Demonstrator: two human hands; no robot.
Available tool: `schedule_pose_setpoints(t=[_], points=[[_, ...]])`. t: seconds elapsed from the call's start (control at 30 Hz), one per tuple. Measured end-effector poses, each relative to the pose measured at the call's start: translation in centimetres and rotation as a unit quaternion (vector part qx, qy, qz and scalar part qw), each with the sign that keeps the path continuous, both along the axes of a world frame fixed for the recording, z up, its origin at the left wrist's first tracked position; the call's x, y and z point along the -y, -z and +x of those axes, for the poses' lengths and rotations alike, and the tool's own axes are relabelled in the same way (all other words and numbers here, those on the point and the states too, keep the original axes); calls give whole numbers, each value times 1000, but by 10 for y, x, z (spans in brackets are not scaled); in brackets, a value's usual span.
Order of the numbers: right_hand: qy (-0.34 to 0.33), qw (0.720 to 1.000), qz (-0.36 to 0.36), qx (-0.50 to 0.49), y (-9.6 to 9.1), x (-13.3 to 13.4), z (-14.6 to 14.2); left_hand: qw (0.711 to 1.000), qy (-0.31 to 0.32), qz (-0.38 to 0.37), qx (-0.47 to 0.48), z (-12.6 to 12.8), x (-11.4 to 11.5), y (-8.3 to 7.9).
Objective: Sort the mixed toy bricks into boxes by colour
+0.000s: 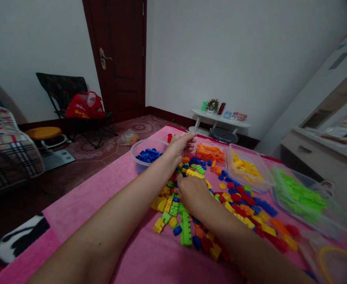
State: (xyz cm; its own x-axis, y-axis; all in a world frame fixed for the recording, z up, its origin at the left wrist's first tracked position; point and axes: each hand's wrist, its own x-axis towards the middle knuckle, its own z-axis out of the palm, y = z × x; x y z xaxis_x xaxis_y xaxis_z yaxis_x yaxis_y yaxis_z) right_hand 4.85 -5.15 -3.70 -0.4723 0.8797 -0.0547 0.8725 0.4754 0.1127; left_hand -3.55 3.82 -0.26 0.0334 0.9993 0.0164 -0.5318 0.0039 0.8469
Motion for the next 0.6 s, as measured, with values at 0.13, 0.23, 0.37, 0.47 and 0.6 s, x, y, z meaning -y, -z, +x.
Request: schedule_pose_setpoints(t=[0.13, 0.23, 0.37, 0.47, 0.6], points=[[-6, 1000, -7, 14, -2, 7, 3, 1000, 10, 3, 0, 3, -2, 4], [2, 1000, -30, -8, -2, 7, 11, 1000, 15, 4, -4, 5, -3, 9], [7, 996, -42, -82, -1, 2, 26, 999, 25, -12, -18, 9, -1, 12], [10, 974, -80, -212, -4, -4, 44, 999, 27, -20, -26, 10, 1, 11], [86, 876, -224, -418, -28, -9, 69, 999, 37, -27, -18, 12, 2, 13]])
